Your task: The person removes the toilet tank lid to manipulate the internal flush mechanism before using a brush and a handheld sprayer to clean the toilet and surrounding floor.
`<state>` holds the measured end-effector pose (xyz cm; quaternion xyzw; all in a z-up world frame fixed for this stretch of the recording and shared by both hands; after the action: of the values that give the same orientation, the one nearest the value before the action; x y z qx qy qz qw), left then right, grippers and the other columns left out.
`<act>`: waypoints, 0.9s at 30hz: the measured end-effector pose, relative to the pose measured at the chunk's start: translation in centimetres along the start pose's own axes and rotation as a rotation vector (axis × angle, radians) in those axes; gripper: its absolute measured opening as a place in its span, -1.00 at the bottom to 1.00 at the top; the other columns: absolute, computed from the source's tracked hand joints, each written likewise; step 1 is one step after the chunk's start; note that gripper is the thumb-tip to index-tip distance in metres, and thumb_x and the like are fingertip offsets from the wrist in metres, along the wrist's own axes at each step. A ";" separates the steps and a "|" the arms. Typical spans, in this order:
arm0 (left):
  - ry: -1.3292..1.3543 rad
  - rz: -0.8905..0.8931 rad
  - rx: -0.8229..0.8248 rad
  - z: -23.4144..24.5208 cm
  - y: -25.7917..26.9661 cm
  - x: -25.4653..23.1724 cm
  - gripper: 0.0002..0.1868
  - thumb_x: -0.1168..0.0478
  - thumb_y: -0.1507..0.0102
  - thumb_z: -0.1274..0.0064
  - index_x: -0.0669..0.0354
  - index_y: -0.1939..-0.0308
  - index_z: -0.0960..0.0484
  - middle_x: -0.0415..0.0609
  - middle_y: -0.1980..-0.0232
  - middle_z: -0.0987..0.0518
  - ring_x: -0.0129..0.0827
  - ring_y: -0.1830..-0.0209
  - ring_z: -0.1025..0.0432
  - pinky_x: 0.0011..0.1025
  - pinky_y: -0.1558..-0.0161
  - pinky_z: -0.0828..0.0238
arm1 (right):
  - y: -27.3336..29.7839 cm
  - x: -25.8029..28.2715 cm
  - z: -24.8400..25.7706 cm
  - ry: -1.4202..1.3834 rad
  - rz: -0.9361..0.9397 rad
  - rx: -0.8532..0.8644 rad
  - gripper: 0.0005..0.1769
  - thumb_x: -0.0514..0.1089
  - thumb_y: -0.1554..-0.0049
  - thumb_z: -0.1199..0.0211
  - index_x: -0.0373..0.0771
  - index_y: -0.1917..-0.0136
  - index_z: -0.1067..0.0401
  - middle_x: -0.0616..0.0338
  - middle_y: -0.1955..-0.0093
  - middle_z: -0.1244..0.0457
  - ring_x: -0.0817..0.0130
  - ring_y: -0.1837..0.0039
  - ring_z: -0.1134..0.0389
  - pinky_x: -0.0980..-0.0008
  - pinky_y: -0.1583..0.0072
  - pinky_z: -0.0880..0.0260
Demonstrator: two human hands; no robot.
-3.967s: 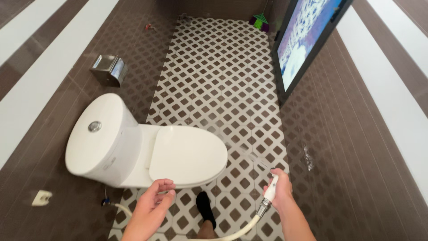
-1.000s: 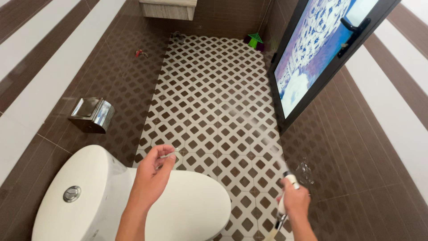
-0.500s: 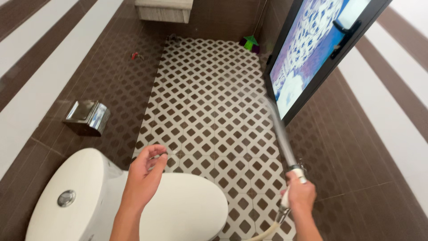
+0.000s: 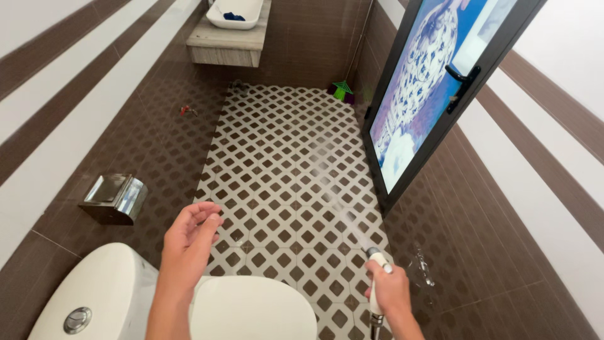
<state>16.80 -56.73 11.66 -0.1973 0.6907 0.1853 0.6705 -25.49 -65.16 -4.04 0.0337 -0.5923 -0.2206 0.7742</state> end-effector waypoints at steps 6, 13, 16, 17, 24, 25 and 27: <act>0.075 -0.018 -0.001 -1.6 0.4 -1.0 -0.71 0.18 -0.30 -0.04 0.21 -0.05 -0.60 -0.11 0.01 -0.61 -0.47 0.06 -0.49 -0.43 0.04 -0.41 | 0.8 1.8 -0.6 0.066 -0.030 -0.009 -0.59 -0.02 -0.01 -0.32 -0.49 0.34 -0.43 -0.07 0.52 -0.27 0.21 0.51 -0.34 0.25 0.39 -0.31; 0.043 0.030 -0.022 -1.4 1.1 -0.4 -0.70 0.17 -0.28 -0.03 0.21 -0.04 -0.61 -0.10 -0.01 -0.62 -0.45 0.09 -0.51 -0.43 0.10 -0.39 | 0.3 0.3 -3.0 0.065 -0.027 0.112 -0.56 0.03 0.05 -0.37 -0.48 0.33 -0.46 -0.10 0.51 -0.28 0.15 0.49 -0.35 0.19 0.36 -0.30; 0.046 0.054 -0.050 -0.8 1.6 -0.5 -0.69 0.17 -0.28 -0.04 0.22 -0.05 -0.60 -0.10 -0.02 -0.61 -0.47 0.07 -0.52 -0.45 0.08 -0.40 | -0.6 0.7 0.3 0.135 -0.006 -0.082 -0.54 0.06 0.01 -0.35 -0.48 0.31 -0.50 -0.06 0.48 -0.33 0.18 0.44 -0.42 0.25 0.31 -0.38; 0.039 0.065 -0.057 -0.6 1.7 -0.5 -0.69 0.17 -0.28 -0.03 0.22 -0.05 -0.60 -0.10 -0.02 -0.62 -0.48 0.06 -0.52 -0.45 0.07 -0.40 | -0.9 0.8 1.0 0.135 -0.025 -0.110 -0.54 0.05 0.00 -0.34 -0.48 0.30 -0.50 -0.05 0.47 -0.34 0.18 0.43 -0.43 0.24 0.31 -0.39; 0.080 0.034 -0.033 -0.9 2.0 0.0 -0.70 0.19 -0.28 -0.04 0.24 -0.05 -0.60 -0.08 0.01 -0.61 -0.47 0.10 -0.49 -0.43 0.08 -0.39 | -0.7 2.1 1.8 0.001 -0.005 -0.173 -0.53 0.02 -0.02 -0.33 -0.54 0.27 -0.46 -0.12 0.42 -0.31 0.13 0.43 -0.39 0.16 0.32 -0.34; 0.091 0.023 -0.024 -0.9 2.0 0.0 -0.70 0.19 -0.28 -0.04 0.24 -0.05 -0.60 -0.09 0.02 -0.60 -0.47 0.10 -0.49 -0.43 0.08 -0.39 | -0.5 2.3 1.4 -0.032 0.010 -0.138 -0.54 0.02 -0.01 -0.32 -0.53 0.28 -0.46 -0.11 0.42 -0.31 0.13 0.44 -0.37 0.15 0.34 -0.33; 0.086 0.040 -0.017 -1.2 2.1 0.2 -0.70 0.18 -0.28 -0.03 0.22 -0.05 -0.60 -0.11 0.01 -0.61 -0.49 0.08 -0.50 -0.46 0.06 -0.38 | -0.1 2.5 0.9 0.067 -0.031 -0.112 -0.55 0.01 -0.01 -0.33 -0.53 0.29 -0.47 -0.16 0.44 -0.32 0.14 0.44 -0.39 0.21 0.31 -0.35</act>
<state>14.66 -55.55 11.47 -0.1970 0.7212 0.1961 0.6345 -25.86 -66.04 -1.57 0.0069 -0.5521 -0.2638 0.7909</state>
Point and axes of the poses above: each hand's wrist, its own y-axis away from the middle knuckle, its own z-axis out of the back of the hand, x = y × z, the point moved 8 cm from there along -y, towards the middle knuckle
